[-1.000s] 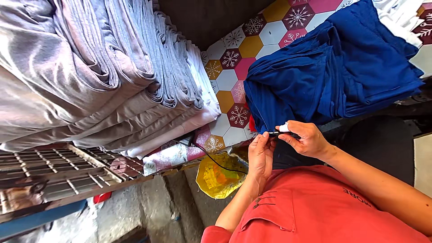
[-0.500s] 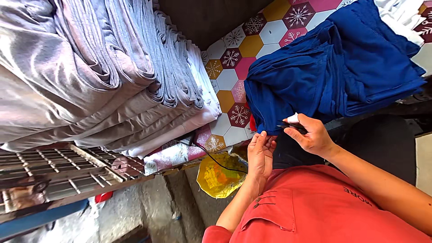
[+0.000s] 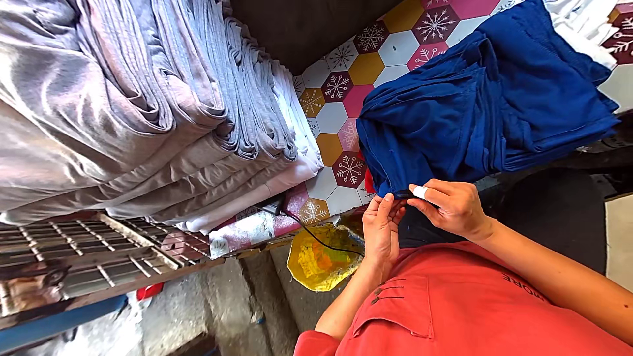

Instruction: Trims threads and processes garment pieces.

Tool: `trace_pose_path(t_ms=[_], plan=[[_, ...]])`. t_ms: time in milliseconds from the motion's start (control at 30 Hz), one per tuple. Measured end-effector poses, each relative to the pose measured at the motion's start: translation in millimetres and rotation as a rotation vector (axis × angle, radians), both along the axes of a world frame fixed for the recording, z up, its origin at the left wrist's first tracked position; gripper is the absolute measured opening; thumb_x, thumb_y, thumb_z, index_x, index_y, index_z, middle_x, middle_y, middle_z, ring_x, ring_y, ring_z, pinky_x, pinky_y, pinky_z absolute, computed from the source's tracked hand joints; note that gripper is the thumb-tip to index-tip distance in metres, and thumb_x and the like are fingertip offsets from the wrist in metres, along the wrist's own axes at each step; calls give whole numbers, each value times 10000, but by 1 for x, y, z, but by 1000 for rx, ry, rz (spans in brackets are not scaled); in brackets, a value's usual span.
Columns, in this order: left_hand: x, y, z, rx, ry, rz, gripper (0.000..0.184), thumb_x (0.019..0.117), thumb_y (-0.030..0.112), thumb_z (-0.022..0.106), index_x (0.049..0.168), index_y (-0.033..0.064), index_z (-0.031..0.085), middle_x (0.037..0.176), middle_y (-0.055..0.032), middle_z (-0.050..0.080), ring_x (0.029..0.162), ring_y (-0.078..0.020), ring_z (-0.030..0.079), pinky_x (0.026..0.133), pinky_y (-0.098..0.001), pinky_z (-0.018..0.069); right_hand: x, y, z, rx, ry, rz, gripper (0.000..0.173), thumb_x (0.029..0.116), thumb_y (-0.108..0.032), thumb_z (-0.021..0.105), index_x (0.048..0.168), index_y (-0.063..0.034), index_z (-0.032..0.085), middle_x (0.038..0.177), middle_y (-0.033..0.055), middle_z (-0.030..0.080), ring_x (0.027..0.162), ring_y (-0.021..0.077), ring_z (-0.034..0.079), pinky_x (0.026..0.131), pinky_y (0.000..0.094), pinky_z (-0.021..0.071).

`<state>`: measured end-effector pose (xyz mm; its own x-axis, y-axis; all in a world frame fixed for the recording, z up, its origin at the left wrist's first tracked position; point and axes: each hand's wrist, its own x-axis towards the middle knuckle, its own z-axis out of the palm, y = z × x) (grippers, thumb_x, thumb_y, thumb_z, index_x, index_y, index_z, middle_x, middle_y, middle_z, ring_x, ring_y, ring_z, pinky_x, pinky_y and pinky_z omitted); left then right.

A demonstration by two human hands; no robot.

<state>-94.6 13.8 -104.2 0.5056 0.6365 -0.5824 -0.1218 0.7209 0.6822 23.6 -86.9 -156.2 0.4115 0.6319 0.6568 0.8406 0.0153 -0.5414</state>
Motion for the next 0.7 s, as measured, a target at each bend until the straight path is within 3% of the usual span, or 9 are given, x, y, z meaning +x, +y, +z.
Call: trace_pose_path(t_ms=[167, 267, 533, 667, 700], plan=[[0, 0, 1, -18, -10, -25, 188, 1070, 34, 446, 978, 16, 609, 873, -109, 736, 804, -149, 734, 776, -260, 599, 0, 0, 0, 21, 131, -8, 301, 1020, -232, 620, 863, 3, 726, 687, 100, 628, 607, 177, 595, 531, 293, 460], [0, 1, 1, -31, -14, -33, 190, 1067, 32, 444, 969, 17, 607, 870, -105, 728, 808, -148, 728, 792, -265, 597, 2, 2, 1, 11, 202, 29, 291, 998, -242, 647, 880, 15, 714, 742, 119, 669, 657, 169, 633, 572, 287, 498], [1, 4, -3, -28, -16, -33, 209, 1059, 10, 448, 928, 20, 611, 833, -84, 710, 775, -129, 708, 793, -255, 589, 1, 3, 0, -19, 190, 50, 301, 1013, -245, 624, 869, 1, 719, 702, 99, 643, 624, 164, 609, 538, 286, 464], [1, 2, -3, -26, -40, -55, 207, 1058, 14, 447, 933, 21, 611, 848, -85, 714, 791, -137, 714, 816, -276, 595, -3, 4, -9, -34, 318, 71, 371, 976, -334, 686, 1004, 36, 710, 825, 127, 699, 684, 135, 615, 618, 260, 506], [1, 2, -2, -20, -48, -68, 211, 1055, 8, 451, 930, 13, 621, 859, -90, 717, 804, -141, 714, 823, -279, 593, -4, 4, -8, -49, 344, 77, 343, 951, -301, 713, 1020, 35, 715, 846, 130, 708, 702, 140, 628, 638, 266, 518]])
